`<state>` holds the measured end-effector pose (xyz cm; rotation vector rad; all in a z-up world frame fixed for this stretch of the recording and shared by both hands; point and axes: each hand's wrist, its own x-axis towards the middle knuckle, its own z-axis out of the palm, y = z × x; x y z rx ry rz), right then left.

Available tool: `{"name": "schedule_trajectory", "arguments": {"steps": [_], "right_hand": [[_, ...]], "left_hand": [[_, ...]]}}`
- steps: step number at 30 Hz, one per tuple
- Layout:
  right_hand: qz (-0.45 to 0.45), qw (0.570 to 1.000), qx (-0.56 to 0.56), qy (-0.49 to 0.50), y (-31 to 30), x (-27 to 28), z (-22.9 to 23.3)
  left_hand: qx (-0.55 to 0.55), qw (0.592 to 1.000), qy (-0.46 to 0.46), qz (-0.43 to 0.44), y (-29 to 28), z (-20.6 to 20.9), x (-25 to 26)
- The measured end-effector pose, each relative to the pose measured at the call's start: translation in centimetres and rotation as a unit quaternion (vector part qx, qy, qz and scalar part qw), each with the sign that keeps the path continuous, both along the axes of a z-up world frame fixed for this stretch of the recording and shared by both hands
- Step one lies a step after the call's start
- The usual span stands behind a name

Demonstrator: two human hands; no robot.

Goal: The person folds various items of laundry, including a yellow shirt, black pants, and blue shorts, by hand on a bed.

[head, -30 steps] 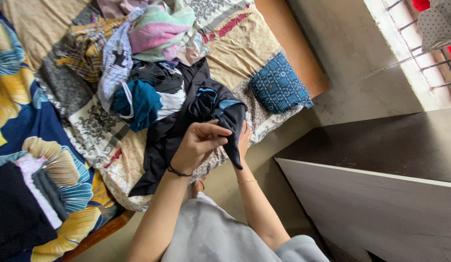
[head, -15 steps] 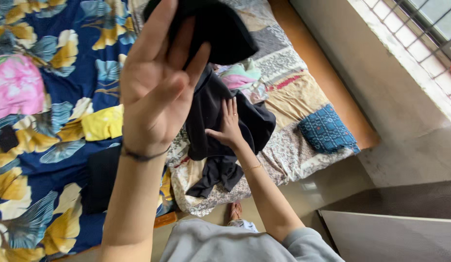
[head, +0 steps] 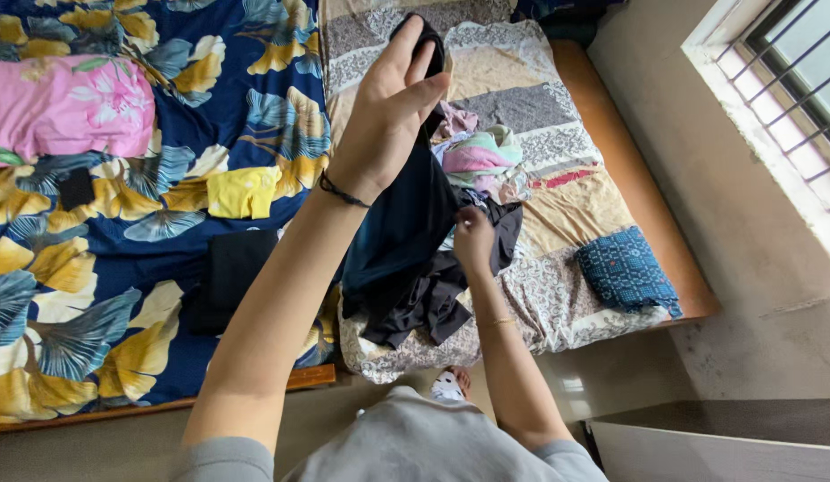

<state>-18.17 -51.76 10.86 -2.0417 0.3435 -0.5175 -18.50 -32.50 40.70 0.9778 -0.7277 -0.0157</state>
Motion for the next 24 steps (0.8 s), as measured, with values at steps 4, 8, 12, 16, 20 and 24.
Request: {"name": "schedule_trajectory", "arguments": {"steps": [4, 8, 12, 16, 20, 24], "right_hand": [[0.149, 0.963, 0.144, -0.175, -2.3, -0.9, 6.9], [0.253, 0.918, 0.244, -0.184, -5.2, -1.3, 10.6], [0.269, 0.916, 0.256, -0.155, -10.6, -0.7, 13.4], [0.31, 0.87, 0.382, -0.03, -17.9, -1.2, 13.0], [0.353, 0.84, 0.412, -0.012, -23.9, -2.8, 12.1], [0.39, 0.788, 0.469, -0.084, -28.4, -2.7, 13.9]], "left_hand": [[0.104, 0.994, -0.016, -0.032, -6.8, -0.2, -1.1], [0.256, 0.937, -0.039, -0.234, -12.8, -3.4, -3.3], [0.164, 0.97, -0.029, -0.176, -6.8, -11.7, -0.2], [0.224, 0.972, -0.069, 0.025, -9.2, -23.8, 3.4], [0.312, 0.917, 0.049, -0.243, -18.7, -33.6, 4.0], [0.238, 0.902, 0.078, -0.352, -23.0, -34.4, 3.8]]}}
